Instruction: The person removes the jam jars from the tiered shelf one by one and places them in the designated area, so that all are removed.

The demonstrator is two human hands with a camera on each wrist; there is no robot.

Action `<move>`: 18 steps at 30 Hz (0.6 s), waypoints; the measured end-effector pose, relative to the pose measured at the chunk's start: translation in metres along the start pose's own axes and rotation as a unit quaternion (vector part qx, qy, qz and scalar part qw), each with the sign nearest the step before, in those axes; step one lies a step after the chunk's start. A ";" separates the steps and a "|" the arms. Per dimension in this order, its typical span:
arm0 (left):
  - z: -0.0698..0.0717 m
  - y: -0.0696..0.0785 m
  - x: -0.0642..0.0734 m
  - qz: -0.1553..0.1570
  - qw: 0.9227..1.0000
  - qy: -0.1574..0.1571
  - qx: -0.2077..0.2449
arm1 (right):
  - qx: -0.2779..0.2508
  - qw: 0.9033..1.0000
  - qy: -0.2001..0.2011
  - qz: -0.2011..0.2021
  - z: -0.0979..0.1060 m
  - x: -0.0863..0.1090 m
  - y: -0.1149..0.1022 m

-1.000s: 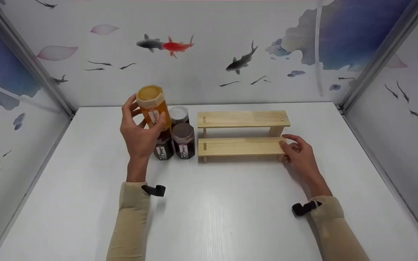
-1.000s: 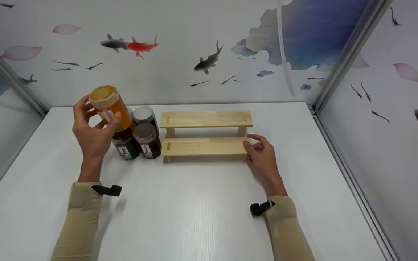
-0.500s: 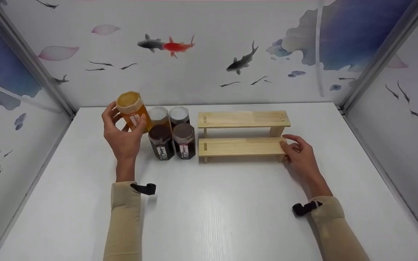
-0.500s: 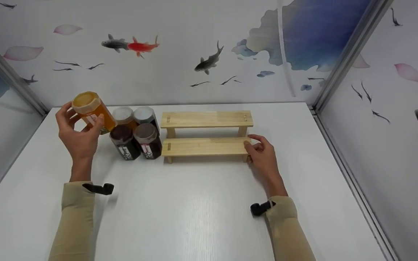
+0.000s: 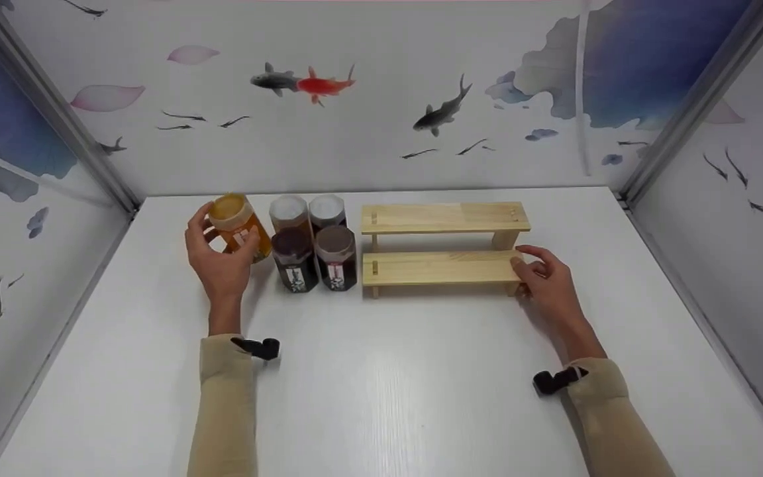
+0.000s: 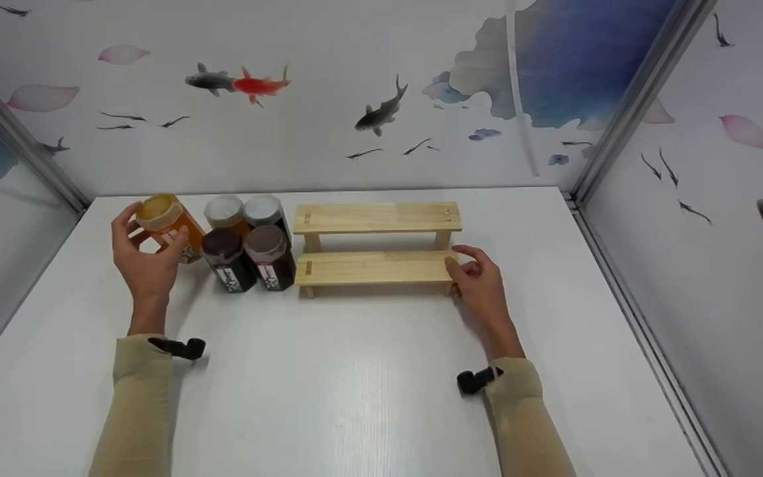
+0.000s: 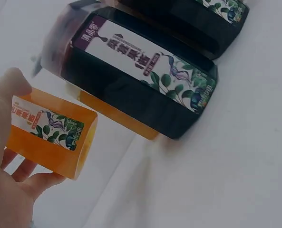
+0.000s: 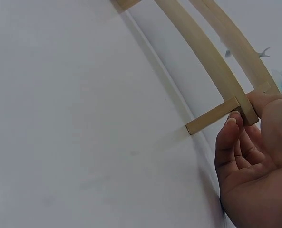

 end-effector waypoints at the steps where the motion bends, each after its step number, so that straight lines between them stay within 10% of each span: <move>1: 0.000 -0.005 0.001 0.000 1.000 -0.005 -0.004 | 0.000 1.000 0.000 -0.001 0.000 0.000 0.001; 18: 0.000 -0.036 0.023 0.057 0.982 -0.171 0.054 | 0.009 1.000 0.001 -0.006 0.001 -0.019 0.022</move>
Point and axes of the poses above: each hand's wrist, its own x-axis away from the middle knuckle, its own z-axis out of the back of the hand, y = z × x, the point moved 10 cm from there along -x, towards the middle knuckle, and after that the axes turned 12 degrees about -z, right-handed, at the moved point
